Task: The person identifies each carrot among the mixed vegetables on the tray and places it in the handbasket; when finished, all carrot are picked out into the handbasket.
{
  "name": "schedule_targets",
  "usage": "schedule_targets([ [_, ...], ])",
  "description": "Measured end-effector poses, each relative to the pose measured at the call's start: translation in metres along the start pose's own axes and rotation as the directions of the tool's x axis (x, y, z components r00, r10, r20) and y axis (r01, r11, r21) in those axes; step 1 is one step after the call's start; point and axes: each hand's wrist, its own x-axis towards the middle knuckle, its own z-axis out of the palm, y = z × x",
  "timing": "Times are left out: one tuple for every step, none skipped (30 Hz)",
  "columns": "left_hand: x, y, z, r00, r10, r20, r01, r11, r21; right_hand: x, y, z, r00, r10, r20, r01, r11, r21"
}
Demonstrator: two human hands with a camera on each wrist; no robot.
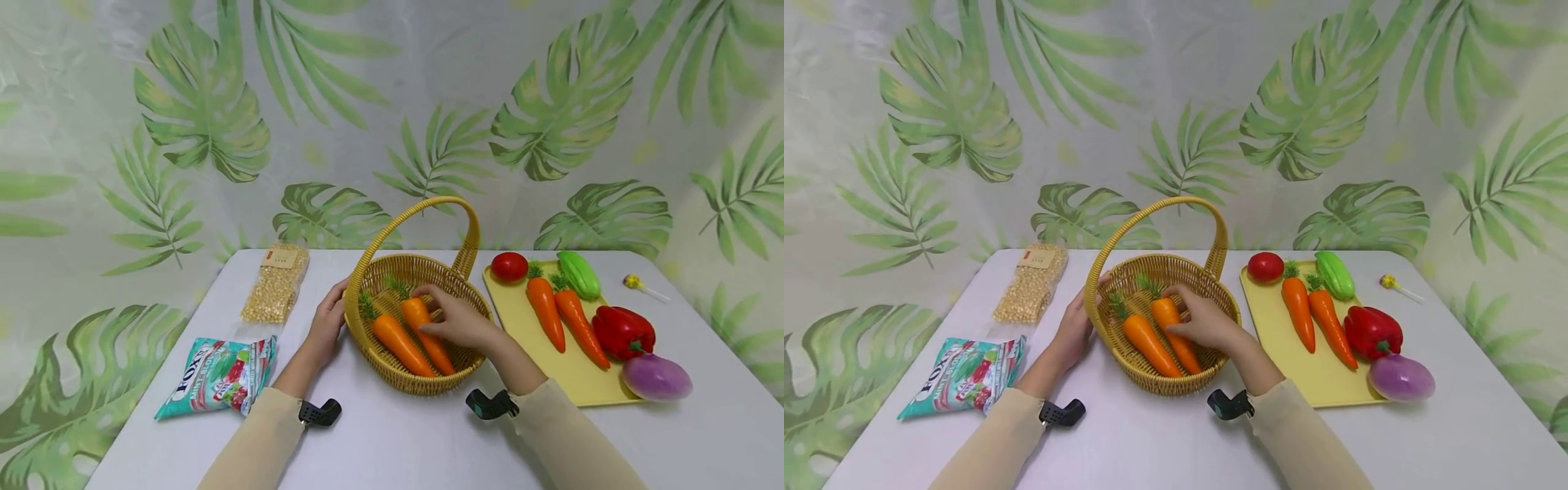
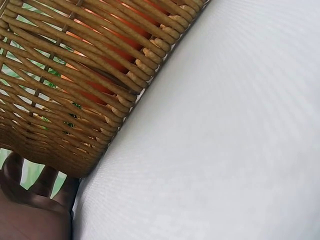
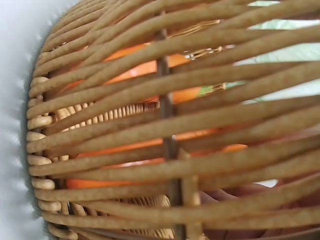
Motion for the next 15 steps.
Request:
schedule_targets([
  [-0.0002, -0.0001, 0.0001, 1.000, -0.002, 0.004, 0.002, 1.000, 0.000, 0.0003, 0.0005, 0.0004, 1.000, 0.007, 0.004, -0.007, 1.000, 0.003],
  [-0.0004, -0.0004, 0.0000, 1.000, -0.003, 0.008, 0.003, 1.000, 0.002, 0.0004, 0.0009, 0.0007, 1.000, 0.013, 0.007, -0.013, 1.000, 0.004],
  [-0.0005, -0.0004, 0.0000, 1.000, -0.001, 0.009, 0.001, 1.000, 0.005, 0.0007, 0.0010, 0.0010, 1.000, 0.016, 0.009, -0.016, 1.000, 0.008],
  [-0.0005, -0.0005, 0.0001, 1.000, 0.001, 0.009, -0.001, 1.000, 0.006, 0.0010, 0.0009, 0.0013, 1.000, 0.019, 0.012, -0.020, 1.000, 0.013],
  [-0.0004, -0.0004, -0.0001, 1.000, 0.003, 0.009, -0.004, 1.000, 0.005, 0.0013, 0.0007, 0.0016, 1.000, 0.020, 0.014, -0.021, 1.000, 0.015],
  [-0.0003, -0.0003, -0.0001, 1.000, 0.004, 0.008, -0.004, 1.000, 0.006, 0.0017, 0.0006, 0.0020, 1.000, 0.021, 0.017, -0.021, 1.000, 0.016],
  [-0.0003, -0.0001, -0.0001, 1.000, 0.006, 0.008, -0.006, 1.000, 0.006, 0.0020, 0.0004, 0.0022, 1.000, 0.021, 0.019, -0.021, 1.000, 0.016],
  [-0.0001, 0.0002, 0.0000, 1.000, 0.007, 0.006, -0.007, 1.000, 0.006, 0.0024, 0.0003, 0.0026, 1.000, 0.020, 0.022, -0.020, 1.000, 0.013],
  [0.0000, 0.0005, 0.0001, 1.000, 0.007, 0.004, -0.007, 1.000, 0.006, 0.0029, 0.0003, 0.0029, 0.999, 0.020, 0.025, -0.020, 1.000, 0.010],
  [0.0002, 0.0006, 0.0002, 1.000, 0.008, 0.004, -0.008, 1.000, 0.004, 0.0033, 0.0004, 0.0033, 0.999, 0.020, 0.028, -0.020, 1.000, 0.007],
  [0.0004, 0.0006, 0.0002, 1.000, 0.008, 0.003, -0.008, 1.000, 0.004, 0.0037, 0.0006, 0.0036, 0.999, 0.020, 0.030, -0.020, 1.000, 0.001],
  [0.0004, 0.0004, 0.0003, 1.000, 0.008, 0.002, -0.008, 1.000, 0.002, 0.0040, 0.0008, 0.0039, 0.999, 0.021, 0.032, -0.021, 1.000, -0.002],
  [0.0004, 0.0003, 0.0002, 1.000, 0.007, 0.003, -0.007, 1.000, 0.002, 0.0042, 0.0010, 0.0041, 0.999, 0.023, 0.036, -0.023, 1.000, -0.002],
  [0.0003, -0.0001, 0.0000, 1.000, 0.006, 0.004, -0.006, 1.000, 0.000, 0.0044, 0.0013, 0.0043, 0.999, 0.025, 0.040, -0.025, 1.000, -0.003],
  [0.0001, -0.0004, -0.0001, 1.000, 0.005, 0.005, -0.005, 1.000, -0.002, 0.0046, 0.0018, 0.0044, 0.999, 0.023, 0.048, -0.023, 1.000, -0.003],
])
